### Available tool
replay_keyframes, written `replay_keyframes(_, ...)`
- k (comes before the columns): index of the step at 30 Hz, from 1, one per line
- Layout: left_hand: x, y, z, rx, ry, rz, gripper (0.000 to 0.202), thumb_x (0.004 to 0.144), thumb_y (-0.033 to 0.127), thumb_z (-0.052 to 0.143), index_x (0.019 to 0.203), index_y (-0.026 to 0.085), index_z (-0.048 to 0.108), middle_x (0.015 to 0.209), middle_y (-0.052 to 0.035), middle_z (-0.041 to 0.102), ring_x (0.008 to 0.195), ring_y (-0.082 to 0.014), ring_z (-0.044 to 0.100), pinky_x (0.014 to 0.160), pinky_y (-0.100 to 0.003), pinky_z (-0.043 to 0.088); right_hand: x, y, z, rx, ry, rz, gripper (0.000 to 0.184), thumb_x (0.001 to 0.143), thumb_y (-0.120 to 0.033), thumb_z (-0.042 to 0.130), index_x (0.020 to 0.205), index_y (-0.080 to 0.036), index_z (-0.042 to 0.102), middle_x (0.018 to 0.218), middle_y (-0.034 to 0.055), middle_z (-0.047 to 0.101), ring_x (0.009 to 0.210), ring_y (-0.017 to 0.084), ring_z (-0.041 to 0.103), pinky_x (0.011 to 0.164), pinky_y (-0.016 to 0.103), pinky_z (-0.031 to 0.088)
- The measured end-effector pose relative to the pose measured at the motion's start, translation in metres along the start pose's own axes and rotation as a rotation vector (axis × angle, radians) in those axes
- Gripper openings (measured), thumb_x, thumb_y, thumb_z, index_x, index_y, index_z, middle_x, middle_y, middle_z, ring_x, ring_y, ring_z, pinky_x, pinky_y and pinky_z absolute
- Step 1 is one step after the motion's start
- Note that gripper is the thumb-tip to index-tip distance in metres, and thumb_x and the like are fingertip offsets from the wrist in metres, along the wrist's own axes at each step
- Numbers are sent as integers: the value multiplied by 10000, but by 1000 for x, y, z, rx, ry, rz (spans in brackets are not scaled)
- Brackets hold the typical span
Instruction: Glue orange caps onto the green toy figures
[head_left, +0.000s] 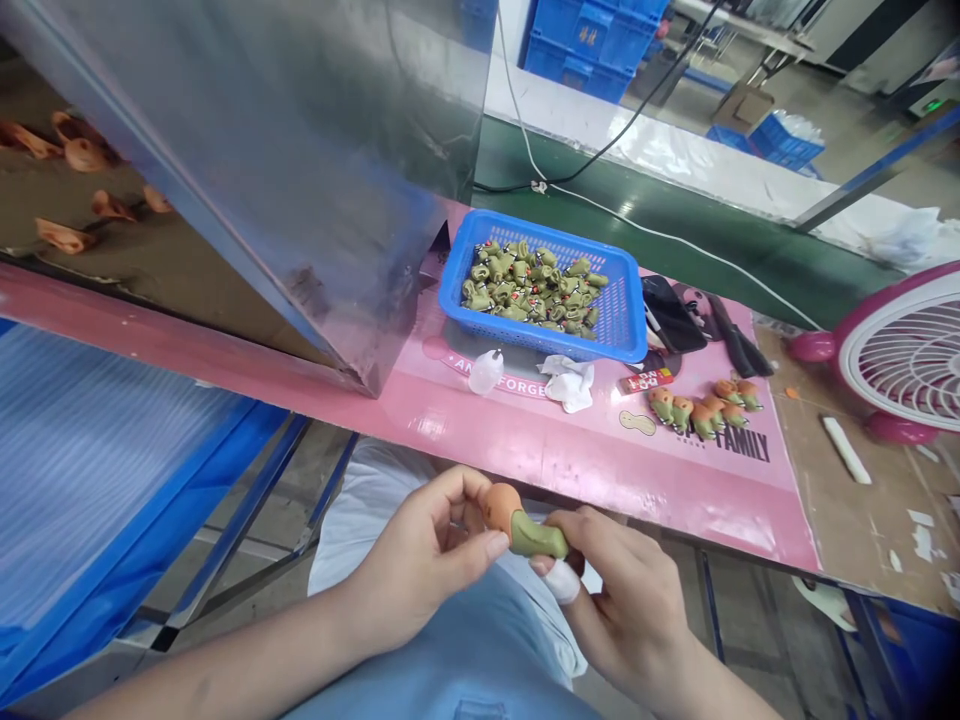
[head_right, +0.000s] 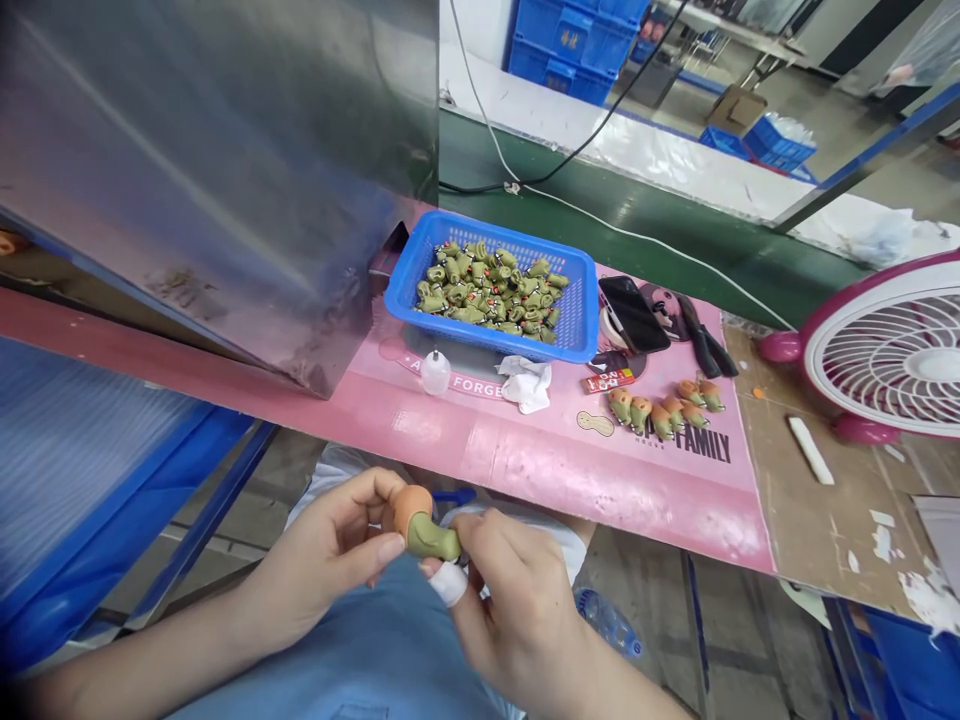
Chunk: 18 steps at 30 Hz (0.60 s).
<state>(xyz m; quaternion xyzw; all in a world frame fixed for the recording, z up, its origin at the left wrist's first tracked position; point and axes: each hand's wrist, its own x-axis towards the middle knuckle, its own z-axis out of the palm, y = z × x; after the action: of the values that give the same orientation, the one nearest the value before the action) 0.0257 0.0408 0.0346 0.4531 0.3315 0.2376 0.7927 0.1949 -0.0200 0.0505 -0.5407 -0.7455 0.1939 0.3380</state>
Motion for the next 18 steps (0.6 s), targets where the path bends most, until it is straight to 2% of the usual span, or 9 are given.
replay_keyframes(4,-2,-2,-1,53,-51,100,139,800,296,552,844,176,497,778,9,488,686,-112,421,627,-245,353,-1,-2,-5,-36,-1,-74,116,830,-148,479,945,-148,472,668,9,474,538,112,424,473,226,360)
replay_keyframes(9,-2,-4,-3,138,-88,172,122,823,300,517,851,183,493,789,-3,480,734,-139,456,672,-277,372,1,-2,-12,-43,-49,-104,141,847,-132,453,986,-145,466,726,35,522,583,121,467,499,230,394)
replay_keyframes(14,-1,-7,-4,274,-6,276,64,820,215,527,880,210,504,830,-6,498,778,-147,485,693,-278,386,1,-1,-9,104,-56,18,196,847,-166,475,1042,-158,463,799,31,563,636,111,519,554,209,445)
replay_keyframes(18,0,-8,-7,482,60,472,200,788,120,557,928,258,525,875,-6,498,799,-142,484,692,-259,389,2,-2,-4,216,52,115,239,816,-212,555,1046,-174,503,773,13,570,603,93,529,532,187,453)
